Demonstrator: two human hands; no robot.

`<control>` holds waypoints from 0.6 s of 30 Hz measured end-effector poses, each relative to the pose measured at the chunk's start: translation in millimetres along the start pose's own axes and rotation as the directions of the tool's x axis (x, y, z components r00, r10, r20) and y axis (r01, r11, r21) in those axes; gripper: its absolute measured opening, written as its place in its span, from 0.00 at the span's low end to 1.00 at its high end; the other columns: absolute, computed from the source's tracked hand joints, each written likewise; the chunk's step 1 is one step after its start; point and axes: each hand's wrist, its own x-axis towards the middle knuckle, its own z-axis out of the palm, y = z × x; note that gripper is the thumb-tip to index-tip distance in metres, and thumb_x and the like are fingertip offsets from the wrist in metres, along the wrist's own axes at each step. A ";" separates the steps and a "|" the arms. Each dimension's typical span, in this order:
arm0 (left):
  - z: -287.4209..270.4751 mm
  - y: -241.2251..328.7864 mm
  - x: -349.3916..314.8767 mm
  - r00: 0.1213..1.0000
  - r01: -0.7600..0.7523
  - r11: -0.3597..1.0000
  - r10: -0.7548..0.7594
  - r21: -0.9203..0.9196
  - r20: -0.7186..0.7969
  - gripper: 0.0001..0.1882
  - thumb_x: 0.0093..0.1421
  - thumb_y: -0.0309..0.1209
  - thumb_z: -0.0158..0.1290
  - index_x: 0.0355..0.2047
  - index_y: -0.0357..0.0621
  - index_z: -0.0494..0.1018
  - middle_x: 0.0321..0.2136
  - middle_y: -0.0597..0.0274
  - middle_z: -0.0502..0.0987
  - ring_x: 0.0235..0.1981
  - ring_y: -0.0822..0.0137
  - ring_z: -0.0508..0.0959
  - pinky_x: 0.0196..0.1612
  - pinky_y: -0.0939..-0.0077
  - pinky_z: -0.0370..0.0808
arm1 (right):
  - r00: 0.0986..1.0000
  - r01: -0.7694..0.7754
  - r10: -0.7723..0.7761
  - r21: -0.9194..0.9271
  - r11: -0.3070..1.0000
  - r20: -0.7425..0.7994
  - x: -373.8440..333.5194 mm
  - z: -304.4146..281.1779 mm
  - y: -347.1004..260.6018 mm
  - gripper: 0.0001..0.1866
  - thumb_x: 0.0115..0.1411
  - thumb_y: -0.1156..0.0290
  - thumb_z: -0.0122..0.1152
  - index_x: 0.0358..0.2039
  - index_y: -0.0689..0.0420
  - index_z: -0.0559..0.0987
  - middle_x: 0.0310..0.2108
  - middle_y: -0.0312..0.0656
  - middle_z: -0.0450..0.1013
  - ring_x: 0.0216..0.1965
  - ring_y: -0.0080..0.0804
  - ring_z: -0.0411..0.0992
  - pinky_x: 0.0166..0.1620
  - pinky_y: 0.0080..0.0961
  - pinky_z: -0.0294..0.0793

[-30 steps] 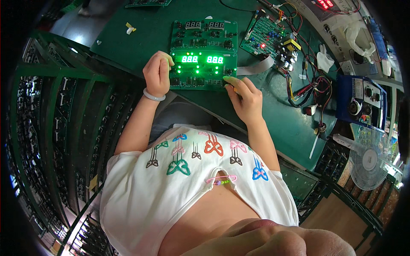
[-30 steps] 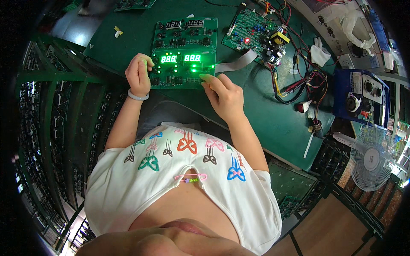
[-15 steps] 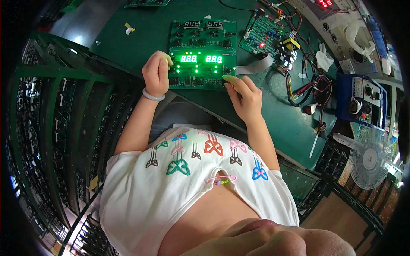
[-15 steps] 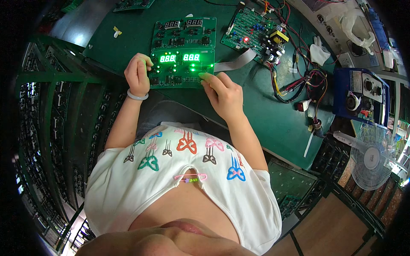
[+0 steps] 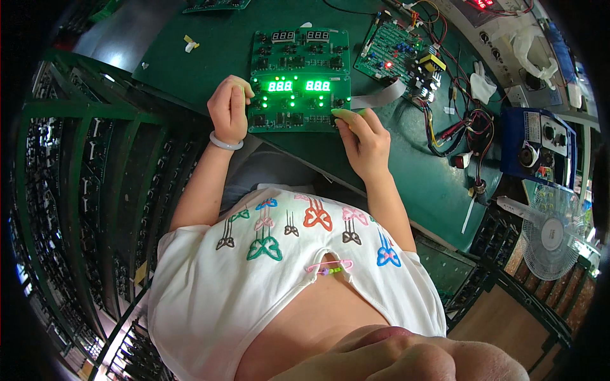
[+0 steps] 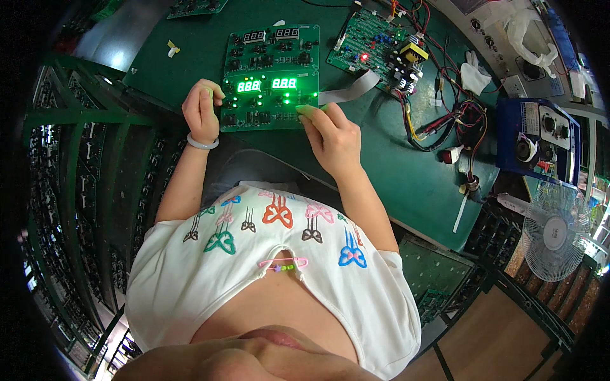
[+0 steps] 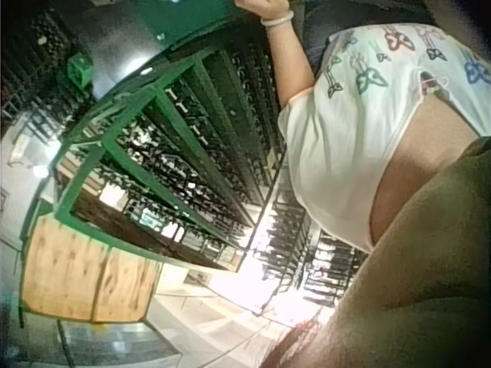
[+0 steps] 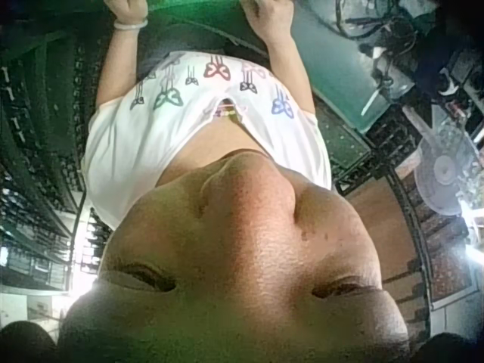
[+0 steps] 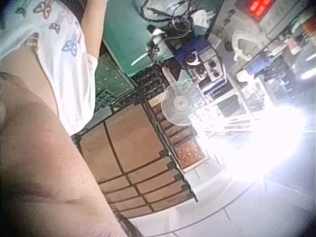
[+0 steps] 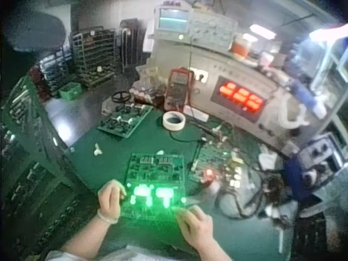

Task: Testing and adjusting components on printed circuit boards using testing equipment and a screwdriver.

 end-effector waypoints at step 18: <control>0.6 6.6 2.8 0.999 -0.002 0.994 -0.003 0.110 0.047 0.12 0.67 0.24 0.43 0.27 0.33 0.72 0.25 0.56 0.76 0.21 0.67 0.76 0.27 0.76 0.72 | 0.998 0.029 -0.030 -0.007 1.000 -0.049 -1.7 -3.6 0.4 0.08 0.56 0.80 0.64 0.37 0.57 0.81 0.23 0.38 0.66 0.16 0.28 0.66 0.20 0.24 0.64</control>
